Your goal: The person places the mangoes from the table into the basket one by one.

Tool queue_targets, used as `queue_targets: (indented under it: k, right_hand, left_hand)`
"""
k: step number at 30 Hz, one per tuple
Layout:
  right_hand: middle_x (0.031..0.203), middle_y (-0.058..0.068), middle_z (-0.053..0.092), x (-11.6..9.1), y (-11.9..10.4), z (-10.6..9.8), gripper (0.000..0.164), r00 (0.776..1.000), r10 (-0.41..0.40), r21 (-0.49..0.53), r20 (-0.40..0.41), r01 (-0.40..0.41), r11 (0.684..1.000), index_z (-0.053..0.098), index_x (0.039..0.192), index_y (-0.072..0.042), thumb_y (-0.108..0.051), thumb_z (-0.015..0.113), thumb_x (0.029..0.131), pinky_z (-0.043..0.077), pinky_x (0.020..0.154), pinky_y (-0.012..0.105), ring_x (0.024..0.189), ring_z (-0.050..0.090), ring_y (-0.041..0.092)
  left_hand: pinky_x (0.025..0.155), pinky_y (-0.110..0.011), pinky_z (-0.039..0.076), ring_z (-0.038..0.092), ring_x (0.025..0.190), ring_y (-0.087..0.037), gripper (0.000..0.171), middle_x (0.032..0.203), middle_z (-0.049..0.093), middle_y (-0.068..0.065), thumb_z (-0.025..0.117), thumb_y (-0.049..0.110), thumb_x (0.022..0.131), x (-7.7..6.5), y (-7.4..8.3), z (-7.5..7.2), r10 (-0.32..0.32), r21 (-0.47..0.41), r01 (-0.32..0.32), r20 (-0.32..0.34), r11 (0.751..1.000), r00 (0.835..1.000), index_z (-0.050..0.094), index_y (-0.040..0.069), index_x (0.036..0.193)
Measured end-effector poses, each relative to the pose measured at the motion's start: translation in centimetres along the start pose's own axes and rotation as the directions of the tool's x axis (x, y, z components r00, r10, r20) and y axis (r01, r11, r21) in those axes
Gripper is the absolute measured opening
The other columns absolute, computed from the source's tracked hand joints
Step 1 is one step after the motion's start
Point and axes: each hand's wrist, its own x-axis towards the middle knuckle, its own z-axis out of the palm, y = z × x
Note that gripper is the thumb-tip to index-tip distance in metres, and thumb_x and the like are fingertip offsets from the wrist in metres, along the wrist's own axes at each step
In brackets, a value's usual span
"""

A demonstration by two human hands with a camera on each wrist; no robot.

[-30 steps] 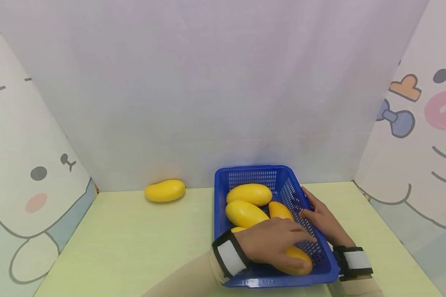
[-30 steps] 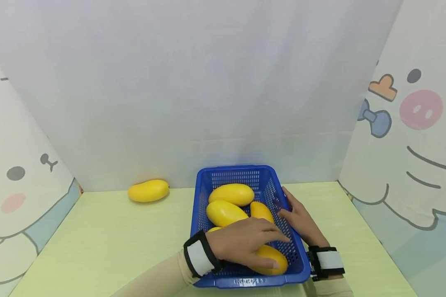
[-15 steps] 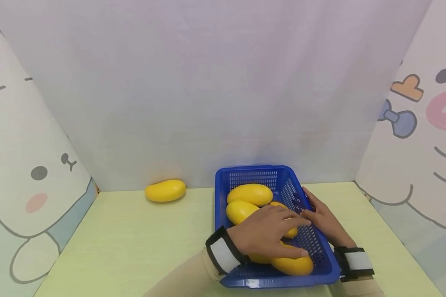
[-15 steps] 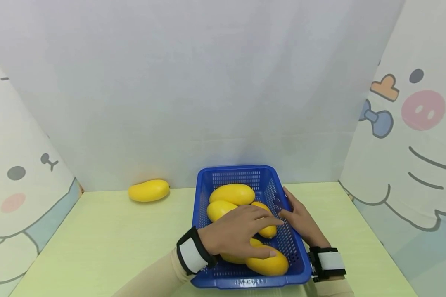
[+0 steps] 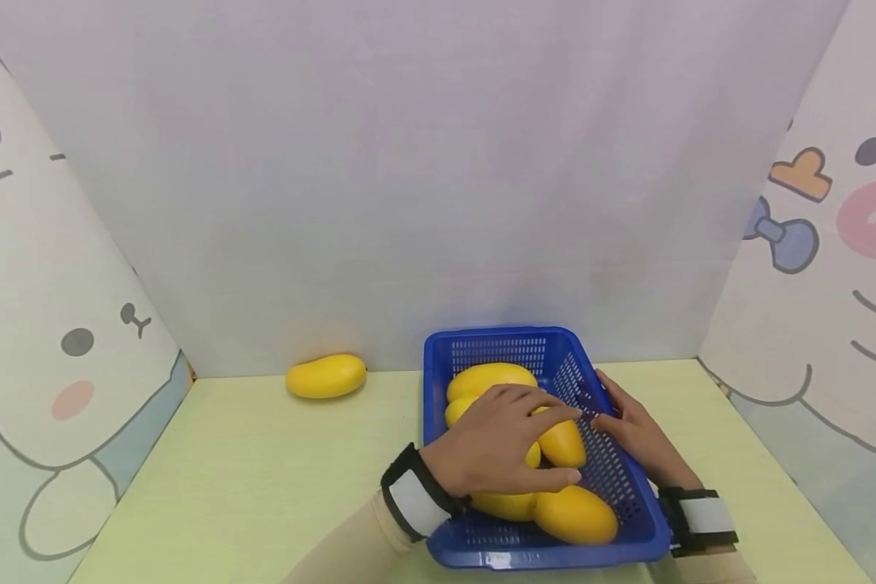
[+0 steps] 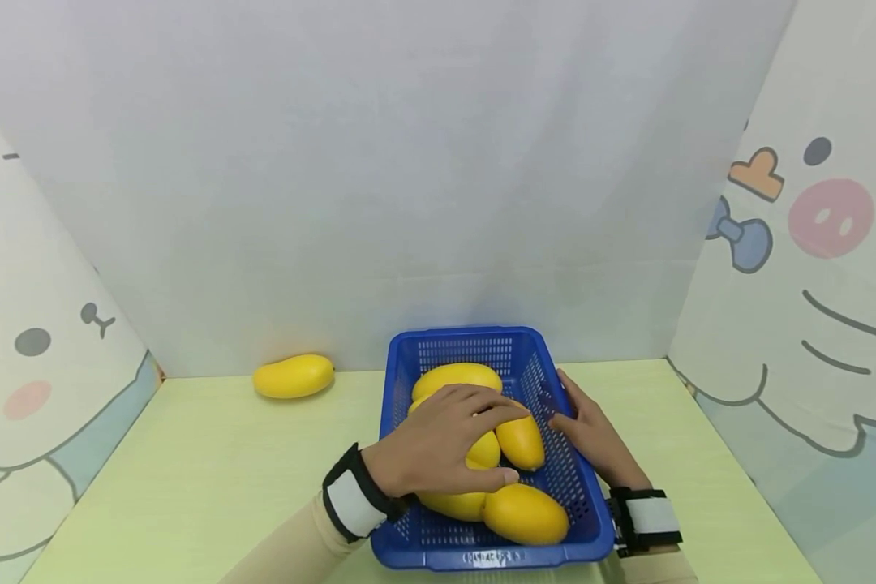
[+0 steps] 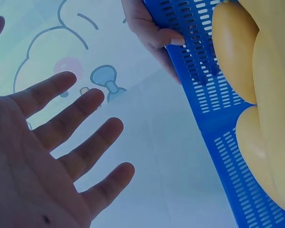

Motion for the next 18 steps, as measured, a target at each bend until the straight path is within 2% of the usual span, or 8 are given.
queue_targets:
  k: [9, 18]
  right_hand:
    - [0.147, 0.021, 0.024, 0.0, 0.0, 0.0, 0.076, 1.000, -0.008, 0.002, 0.003, 0.008, 1.000, 0.008, 0.150, -0.024, -0.005, 0.050, 0.090, 0.049, 0.078, 0.048, 0.114, 0.044, 0.044]
    - [0.148, 0.022, 0.023, 0.0, 0.0, 0.2, 0.077, 1.000, 0.007, -0.014, -0.014, -0.007, 1.000, 0.008, 0.150, -0.022, -0.005, 0.050, 0.089, 0.048, 0.080, 0.049, 0.116, 0.043, 0.044]
  left_hand:
    - [0.105, -0.036, 0.026, 0.037, 0.124, -0.011, 0.066, 0.132, 0.047, 0.008, 0.031, 0.071, 0.087, -1.1, -0.3, -0.4, -0.021, 0.007, 0.021, -0.083, 1.000, 0.996, 0.040, 0.031, 0.139]
    - [0.103, -0.038, 0.029, 0.039, 0.123, -0.013, 0.064, 0.133, 0.047, 0.007, 0.032, 0.070, 0.088, -2.2, -1.0, -1.0, -0.065, 0.033, 0.070, -0.141, 0.997, 0.988, 0.041, 0.031, 0.139]
